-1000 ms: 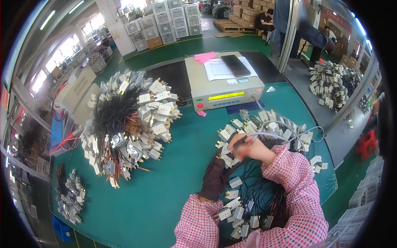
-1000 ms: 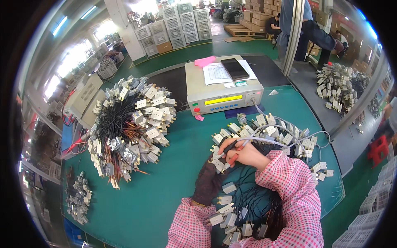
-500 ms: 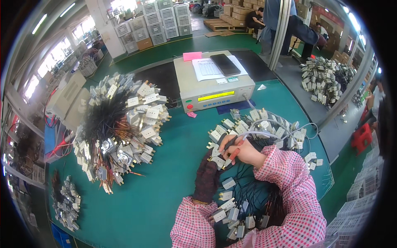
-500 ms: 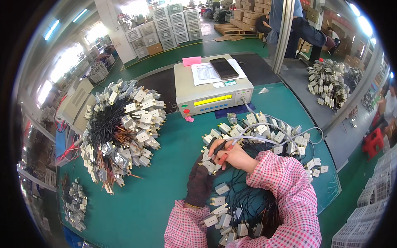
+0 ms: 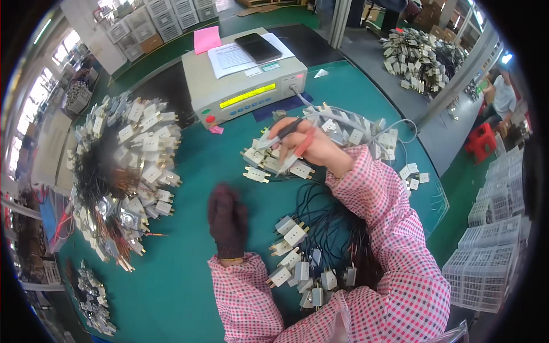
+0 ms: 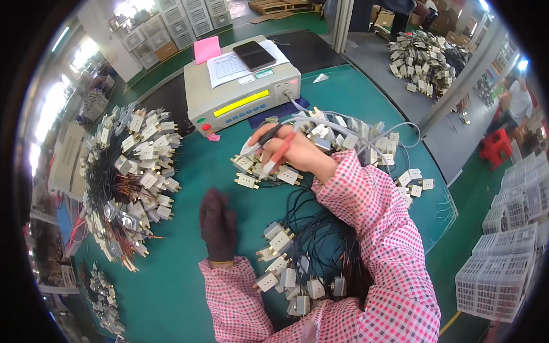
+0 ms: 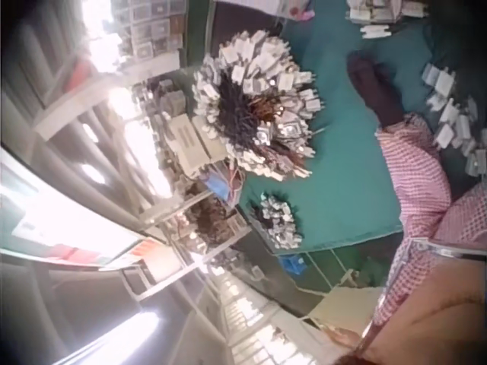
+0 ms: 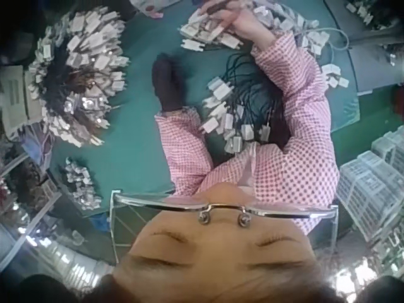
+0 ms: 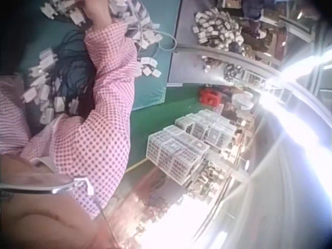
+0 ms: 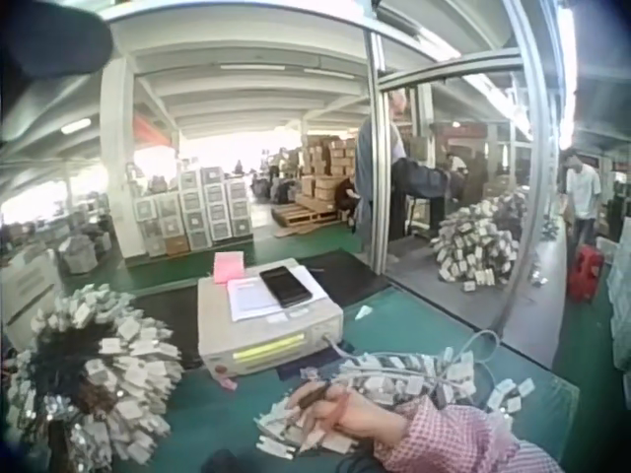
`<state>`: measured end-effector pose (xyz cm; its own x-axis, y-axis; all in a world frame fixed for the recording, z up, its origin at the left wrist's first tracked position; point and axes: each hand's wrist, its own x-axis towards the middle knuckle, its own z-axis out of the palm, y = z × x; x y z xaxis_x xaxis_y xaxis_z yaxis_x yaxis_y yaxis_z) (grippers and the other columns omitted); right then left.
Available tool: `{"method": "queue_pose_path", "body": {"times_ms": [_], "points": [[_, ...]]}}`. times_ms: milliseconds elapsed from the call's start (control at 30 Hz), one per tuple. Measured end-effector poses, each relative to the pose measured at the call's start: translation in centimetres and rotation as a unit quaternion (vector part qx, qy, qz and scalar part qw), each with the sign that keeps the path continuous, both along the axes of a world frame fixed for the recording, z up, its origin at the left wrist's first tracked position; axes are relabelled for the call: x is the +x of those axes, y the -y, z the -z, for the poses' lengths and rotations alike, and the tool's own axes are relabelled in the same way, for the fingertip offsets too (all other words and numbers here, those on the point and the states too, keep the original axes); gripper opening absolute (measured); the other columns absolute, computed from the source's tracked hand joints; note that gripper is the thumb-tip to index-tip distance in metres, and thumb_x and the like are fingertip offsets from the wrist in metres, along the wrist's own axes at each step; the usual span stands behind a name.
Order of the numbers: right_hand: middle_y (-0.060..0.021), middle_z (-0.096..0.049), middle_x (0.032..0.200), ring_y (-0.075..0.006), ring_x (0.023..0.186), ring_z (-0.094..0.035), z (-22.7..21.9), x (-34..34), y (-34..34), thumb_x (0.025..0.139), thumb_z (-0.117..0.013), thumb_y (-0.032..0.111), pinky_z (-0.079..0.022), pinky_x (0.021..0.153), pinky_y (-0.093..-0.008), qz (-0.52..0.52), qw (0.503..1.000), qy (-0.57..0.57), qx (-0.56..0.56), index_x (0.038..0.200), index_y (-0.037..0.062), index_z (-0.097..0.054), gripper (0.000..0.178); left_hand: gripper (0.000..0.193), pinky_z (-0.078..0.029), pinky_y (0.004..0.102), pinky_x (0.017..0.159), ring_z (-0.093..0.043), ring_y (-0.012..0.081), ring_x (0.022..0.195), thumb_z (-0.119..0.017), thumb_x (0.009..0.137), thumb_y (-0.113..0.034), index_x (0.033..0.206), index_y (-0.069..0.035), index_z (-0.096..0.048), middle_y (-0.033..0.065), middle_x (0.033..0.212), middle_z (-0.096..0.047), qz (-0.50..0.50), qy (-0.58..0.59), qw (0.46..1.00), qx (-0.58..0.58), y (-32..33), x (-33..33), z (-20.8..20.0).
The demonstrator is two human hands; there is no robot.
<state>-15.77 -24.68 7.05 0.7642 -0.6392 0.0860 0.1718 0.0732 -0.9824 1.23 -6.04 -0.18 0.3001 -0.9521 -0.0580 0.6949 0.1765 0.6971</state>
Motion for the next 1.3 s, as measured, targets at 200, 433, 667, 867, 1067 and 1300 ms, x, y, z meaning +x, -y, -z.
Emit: {"method": "queue_pose_path", "body": {"times_ms": [200, 433, 667, 867, 1067, 1300], "points": [[-0.0092, -0.064, 0.089, -0.0148, 0.075, -0.065, -0.1, 0.2, -1.0, 0.08, -0.05, 0.006, -0.049, 0.066, -0.0234, -0.01, 0.997, -0.053, -0.06, 0.103, 0.0008, -0.059, 0.025, 0.061, -0.047, 0.0284, 0.056, -0.057, 0.015, 0.06, -0.061, 0.086, -0.022, 0.137, -0.006, -0.033, 0.0084, 0.088, -0.063, -0.082, 0.383, 0.909, 0.144, 1.1, -3.5, -1.3], [-0.0053, -0.062, 0.087, -0.0113, 0.072, -0.061, 1.2, 0.9, -1.7, 0.076, -0.052, -0.001, -0.049, 0.066, -0.0232, -0.035, 0.997, -0.044, -0.044, 0.091, 0.0, -0.065, 0.019, 0.057, -0.045, 0.0278, 0.06, -0.054, 0.0111, 0.072, -0.063, 0.083, -0.013, 0.134, -0.009, -0.038, 0.0046, 0.099, -0.059, -0.027, 0.355, 0.927, 0.117, 1.2, -2.1, -1.3], [-0.006, -0.063, 0.087, -0.0114, 0.073, -0.062, 0.5, 0.6, -1.7, 0.077, -0.05, -0.001, -0.049, 0.066, -0.0226, -0.093, 0.994, -0.047, -0.042, 0.092, -0.0005, -0.064, 0.02, 0.048, -0.036, 0.0208, 0.05, -0.044, 0.006, 0.059, -0.06, 0.086, -0.013, 0.13, -0.007, -0.042, 0.0016, 0.09, -0.056, 0.037, 0.188, 0.981, -0.015, 1.2, -1.6, -0.9], [-0.0055, -0.063, 0.092, -0.0107, 0.078, -0.062, 0.4, 0.7, -2.4, 0.079, -0.048, -0.006, -0.051, 0.065, -0.0215, -0.151, 0.987, -0.049, -0.034, 0.096, 0.0, -0.064, 0.023, 0.044, -0.03, 0.0215, 0.042, -0.039, 0.0054, 0.05, -0.054, 0.09, -0.021, 0.129, -0.006, -0.043, 0.0015, 0.083, -0.056, 0.047, 0.195, 0.978, 0.057, 0.6, -1.0, -1.0], [-0.0068, -0.064, 0.094, -0.0124, 0.078, -0.062, 0.3, 1.2, -2.7, 0.078, -0.051, -0.004, -0.051, 0.067, -0.023, -0.154, 0.984, -0.05, -0.078, 0.095, -0.0008, -0.064, 0.022, 0.042, -0.029, 0.021, 0.041, -0.039, 0.005, 0.048, -0.053, 0.09, -0.022, 0.128, -0.006, -0.046, 0.0003, 0.077, -0.054, 0.054, 0.167, 0.983, 0.06, 0.6, -1.1, -1.2], [-0.01, -0.065, 0.092, -0.0137, 0.077, -0.063, 0.4, 0.7, -2.3, 0.072, -0.055, 0.0, -0.051, 0.067, -0.025, -0.146, 0.982, -0.053, -0.105, 0.094, -0.0002, -0.065, 0.024, 0.042, -0.029, 0.0199, 0.041, -0.039, 0.0042, 0.048, -0.054, 0.089, -0.021, 0.127, -0.004, -0.047, -0.0006, 0.075, -0.053, 0.06, 0.134, 0.988, 0.043, 1.0, -1.7, -1.0]]}}
